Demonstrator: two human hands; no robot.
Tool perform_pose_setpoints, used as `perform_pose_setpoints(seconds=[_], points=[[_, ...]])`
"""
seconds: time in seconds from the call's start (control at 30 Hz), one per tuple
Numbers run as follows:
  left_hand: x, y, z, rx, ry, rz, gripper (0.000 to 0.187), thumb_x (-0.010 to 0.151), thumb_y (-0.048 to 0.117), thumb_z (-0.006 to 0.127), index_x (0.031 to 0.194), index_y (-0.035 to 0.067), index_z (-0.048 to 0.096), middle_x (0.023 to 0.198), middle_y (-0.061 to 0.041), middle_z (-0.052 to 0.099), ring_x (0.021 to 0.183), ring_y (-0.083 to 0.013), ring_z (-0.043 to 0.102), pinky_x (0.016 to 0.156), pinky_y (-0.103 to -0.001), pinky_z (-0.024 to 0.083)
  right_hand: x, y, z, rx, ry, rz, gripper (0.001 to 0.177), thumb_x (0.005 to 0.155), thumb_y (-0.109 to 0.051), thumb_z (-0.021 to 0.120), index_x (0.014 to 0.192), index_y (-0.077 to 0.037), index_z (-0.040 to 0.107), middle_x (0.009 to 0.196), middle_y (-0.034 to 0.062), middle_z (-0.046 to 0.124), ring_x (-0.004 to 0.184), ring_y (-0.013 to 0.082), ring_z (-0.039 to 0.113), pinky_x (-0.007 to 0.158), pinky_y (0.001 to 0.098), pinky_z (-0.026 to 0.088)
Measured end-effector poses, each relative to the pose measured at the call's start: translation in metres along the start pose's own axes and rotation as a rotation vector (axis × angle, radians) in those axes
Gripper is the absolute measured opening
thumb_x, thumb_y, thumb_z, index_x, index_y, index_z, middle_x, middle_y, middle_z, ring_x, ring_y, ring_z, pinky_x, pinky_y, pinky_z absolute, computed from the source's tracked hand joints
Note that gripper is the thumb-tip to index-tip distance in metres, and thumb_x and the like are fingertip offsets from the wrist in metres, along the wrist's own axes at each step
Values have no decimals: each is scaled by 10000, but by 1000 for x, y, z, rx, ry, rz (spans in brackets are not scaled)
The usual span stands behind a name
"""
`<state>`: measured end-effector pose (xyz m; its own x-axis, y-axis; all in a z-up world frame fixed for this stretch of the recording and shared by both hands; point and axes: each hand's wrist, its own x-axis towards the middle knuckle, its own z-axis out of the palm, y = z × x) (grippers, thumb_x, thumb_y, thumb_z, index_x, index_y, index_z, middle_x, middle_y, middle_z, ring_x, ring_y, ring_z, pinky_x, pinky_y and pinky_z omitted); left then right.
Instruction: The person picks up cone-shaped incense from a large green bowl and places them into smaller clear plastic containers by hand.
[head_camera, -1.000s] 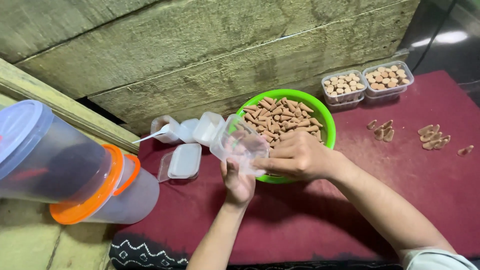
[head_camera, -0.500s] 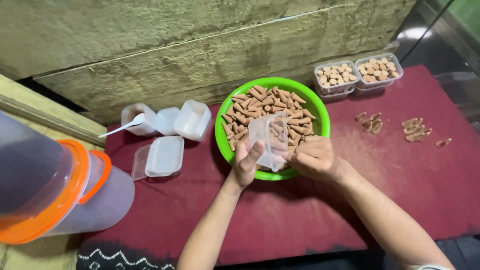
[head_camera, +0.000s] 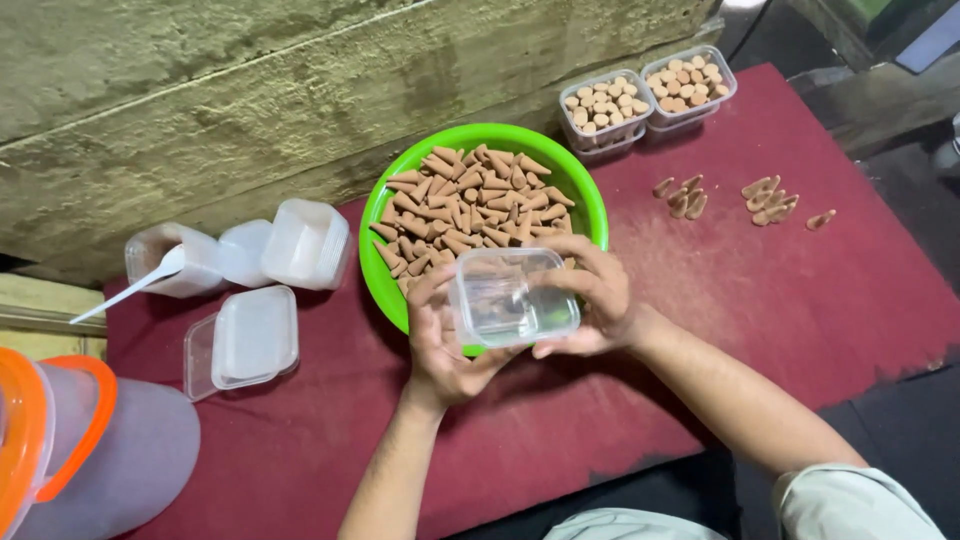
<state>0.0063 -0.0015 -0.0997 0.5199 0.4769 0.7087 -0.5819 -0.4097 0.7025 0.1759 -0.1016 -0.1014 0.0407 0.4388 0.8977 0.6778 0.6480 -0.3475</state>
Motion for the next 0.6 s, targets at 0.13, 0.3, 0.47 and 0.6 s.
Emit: perform_pose_setpoints(seconds=[0.13,0.3,0.47,0.6], points=[[1,-3,-4,-3,23,57,912,708,186,939,1351,-61,343,1213,-289,649,1132,-378,683,968,-510,585,-7,-1,-14,66,-22,56,470,797,-347,891,986,21,668,1238,376,616,1066,540,674,895,543,565],[2,-15,-44,500,246,241,340,965,319,633,1053,-7,666,955,-122,694,903,-296,694,849,-437,573,-18,-24,-60,-62,-84,85,418,845,-436,787,944,-42,692,1331,379,547,1099,448,653,924,474,535],[6,-18,-53,545,429,34,143,1042,142,605,1035,30,695,837,-78,688,810,-212,651,769,-349,533,-66,-66,-59,-83,-317,147,329,873,-340,748,932,-19,703,1275,360,622,761,346,739,657,419,592],[6,-26,-53,578,407,-35,124,1018,145,646,1029,56,731,823,-81,698,814,-242,691,770,-369,561,-77,-78,-57,-210,-515,271,249,885,-243,699,1051,-58,710,1343,304,625,653,360,722,549,443,586]])
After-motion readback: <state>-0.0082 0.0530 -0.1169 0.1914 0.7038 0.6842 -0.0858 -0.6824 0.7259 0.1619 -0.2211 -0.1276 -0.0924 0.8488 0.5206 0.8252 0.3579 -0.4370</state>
